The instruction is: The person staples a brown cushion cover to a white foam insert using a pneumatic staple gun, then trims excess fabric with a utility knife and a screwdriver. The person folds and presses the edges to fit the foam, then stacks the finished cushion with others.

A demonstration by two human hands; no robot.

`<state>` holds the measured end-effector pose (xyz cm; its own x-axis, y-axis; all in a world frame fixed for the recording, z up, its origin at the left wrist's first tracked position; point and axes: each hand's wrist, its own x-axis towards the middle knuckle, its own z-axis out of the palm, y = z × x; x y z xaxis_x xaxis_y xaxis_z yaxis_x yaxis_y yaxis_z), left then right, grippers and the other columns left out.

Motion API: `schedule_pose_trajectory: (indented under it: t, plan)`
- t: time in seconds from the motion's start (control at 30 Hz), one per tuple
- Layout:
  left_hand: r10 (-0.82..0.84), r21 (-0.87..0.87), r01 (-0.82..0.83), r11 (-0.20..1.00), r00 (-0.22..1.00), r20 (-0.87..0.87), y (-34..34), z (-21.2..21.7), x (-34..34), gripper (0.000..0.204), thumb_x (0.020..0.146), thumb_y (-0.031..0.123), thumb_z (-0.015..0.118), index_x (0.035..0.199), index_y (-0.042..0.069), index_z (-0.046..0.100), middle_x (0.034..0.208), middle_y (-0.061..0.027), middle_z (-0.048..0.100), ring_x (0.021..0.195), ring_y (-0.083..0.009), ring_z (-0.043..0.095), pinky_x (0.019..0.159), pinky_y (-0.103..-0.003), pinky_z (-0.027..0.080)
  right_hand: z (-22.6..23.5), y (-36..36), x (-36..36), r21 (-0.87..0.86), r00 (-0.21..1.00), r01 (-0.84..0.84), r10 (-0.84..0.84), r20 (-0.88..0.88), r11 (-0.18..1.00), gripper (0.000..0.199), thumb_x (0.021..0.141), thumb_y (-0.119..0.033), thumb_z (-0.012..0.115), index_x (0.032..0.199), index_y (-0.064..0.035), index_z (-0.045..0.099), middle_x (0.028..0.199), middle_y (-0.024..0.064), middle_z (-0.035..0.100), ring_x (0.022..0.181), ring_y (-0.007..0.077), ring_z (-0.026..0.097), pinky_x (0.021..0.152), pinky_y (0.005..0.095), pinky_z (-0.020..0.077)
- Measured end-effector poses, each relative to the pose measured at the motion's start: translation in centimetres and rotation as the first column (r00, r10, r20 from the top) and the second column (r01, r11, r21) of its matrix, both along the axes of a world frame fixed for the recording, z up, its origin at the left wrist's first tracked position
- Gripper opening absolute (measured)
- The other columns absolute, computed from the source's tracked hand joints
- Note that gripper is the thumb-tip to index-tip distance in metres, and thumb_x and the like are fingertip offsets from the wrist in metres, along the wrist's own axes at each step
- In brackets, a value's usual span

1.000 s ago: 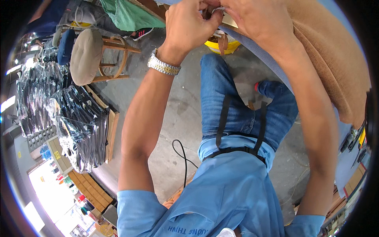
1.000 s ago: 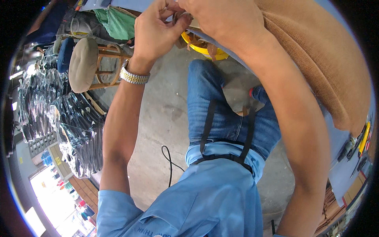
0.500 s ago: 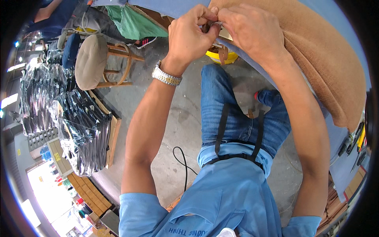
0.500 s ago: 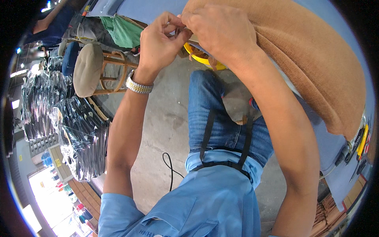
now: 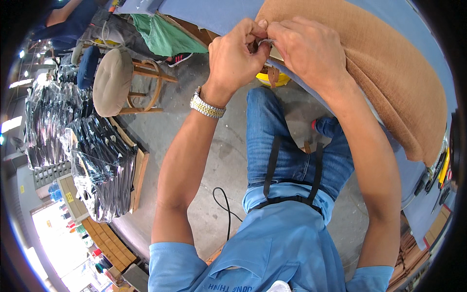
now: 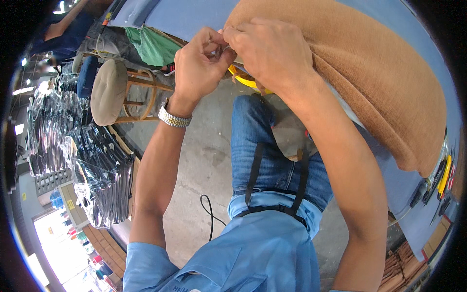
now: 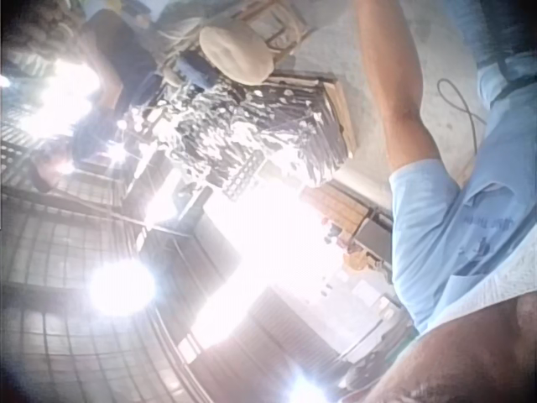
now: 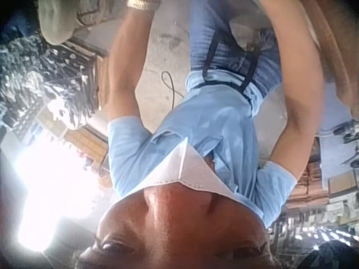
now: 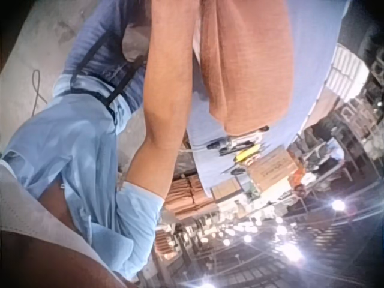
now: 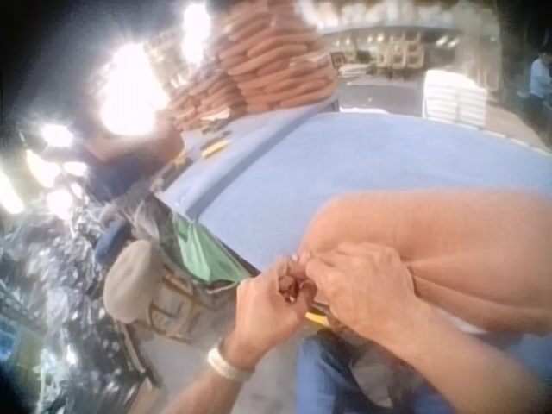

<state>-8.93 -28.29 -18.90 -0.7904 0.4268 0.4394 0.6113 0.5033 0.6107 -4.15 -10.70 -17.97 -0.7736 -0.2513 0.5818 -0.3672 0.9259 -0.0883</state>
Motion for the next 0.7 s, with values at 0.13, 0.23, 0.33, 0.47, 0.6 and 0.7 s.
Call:
schedule_pose_trajectory:
  t: [0.13, 0.23, 0.33, 0.47, 0.6, 0.7]
  plan:
    - [0.027, -0.031, -0.026, 0.999, 0.999, 0.032, 0.1, 0.1, 0.2, 0.016, 0.086, 0.014, 0.076, 0.097, 0.007, 0.067, 0.081, -0.0062, 0.078, 0.067, -0.0256, 0.074, 0.061, -0.035, 0.055, -0.4, -0.1, 0.0, -0.048, 1.000, 0.011, -0.011, -0.011, 0.999, 0.004, 0.091, -0.015, 0.067, 0.089, -0.0130, 0.064, 0.078, 0.0029, 0.067, 0.078, 0.0266, 0.067, 0.067, 0.0426, 0.0553]
    - [0.037, -0.061, -0.036, 0.998, 0.999, 0.018, -0.1, 0.1, 0.2, 0.018, 0.086, 0.013, 0.075, 0.101, 0.007, 0.067, 0.083, -0.0065, 0.078, 0.069, -0.0277, 0.074, 0.062, -0.037, 0.056, -0.1, -0.2, 0.1, -0.068, 1.000, -0.005, 0.005, -0.005, 0.998, 0.004, 0.090, -0.015, 0.067, 0.088, -0.0124, 0.064, 0.078, 0.0033, 0.067, 0.077, 0.0272, 0.067, 0.067, 0.0427, 0.0551]
    - [0.027, -0.037, -0.027, 0.999, 1.000, 0.001, 0.1, 0.1, 0.3, 0.022, 0.086, 0.012, 0.075, 0.106, 0.008, 0.065, 0.084, -0.0070, 0.078, 0.071, -0.0293, 0.075, 0.062, -0.039, 0.057, 0.4, -0.1, 0.2, -0.035, 1.000, 0.002, -0.001, 0.019, 0.999, 0.006, 0.089, -0.014, 0.069, 0.094, -0.0116, 0.070, 0.081, 0.0055, 0.072, 0.079, 0.0254, 0.072, 0.068, 0.0403, 0.0578]
    - [0.051, -0.046, -0.050, 0.998, 0.998, 0.031, 0.5, 0.1, 0.7, 0.025, 0.086, 0.011, 0.075, 0.108, 0.008, 0.064, 0.084, -0.0074, 0.077, 0.071, -0.0312, 0.075, 0.062, -0.041, 0.058, 0.5, -0.2, 0.4, -0.012, 0.999, 0.019, -0.018, 0.047, 1.000, 0.010, 0.088, -0.013, 0.070, 0.098, -0.0109, 0.072, 0.082, 0.0055, 0.074, 0.082, 0.0236, 0.073, 0.069, 0.0373, 0.0587]
    - [0.061, -0.030, -0.061, 0.998, 0.998, -0.003, 0.4, -0.2, 0.8, 0.023, 0.085, 0.011, 0.076, 0.105, 0.008, 0.065, 0.079, -0.0084, 0.075, 0.067, -0.0289, 0.073, 0.061, -0.039, 0.057, 0.6, -0.2, 0.4, -0.028, 0.999, -0.013, 0.014, 0.036, 1.000, 0.015, 0.090, -0.014, 0.067, 0.103, -0.0105, 0.074, 0.083, 0.0043, 0.075, 0.085, 0.0238, 0.073, 0.071, 0.0381, 0.0583]
    - [0.057, 0.004, -0.057, 0.998, 0.993, -0.099, 0.0, -1.2, 0.5, 0.022, 0.082, 0.010, 0.078, 0.100, 0.008, 0.065, 0.073, -0.0090, 0.072, 0.060, -0.0252, 0.071, 0.058, -0.036, 0.055, 0.9, -0.6, 0.5, -0.013, 0.997, -0.007, 0.008, 0.071, 1.000, 0.017, 0.092, -0.015, 0.065, 0.106, -0.0102, 0.074, 0.090, 0.0038, 0.076, 0.089, 0.0246, 0.072, 0.074, 0.0402, 0.0581]
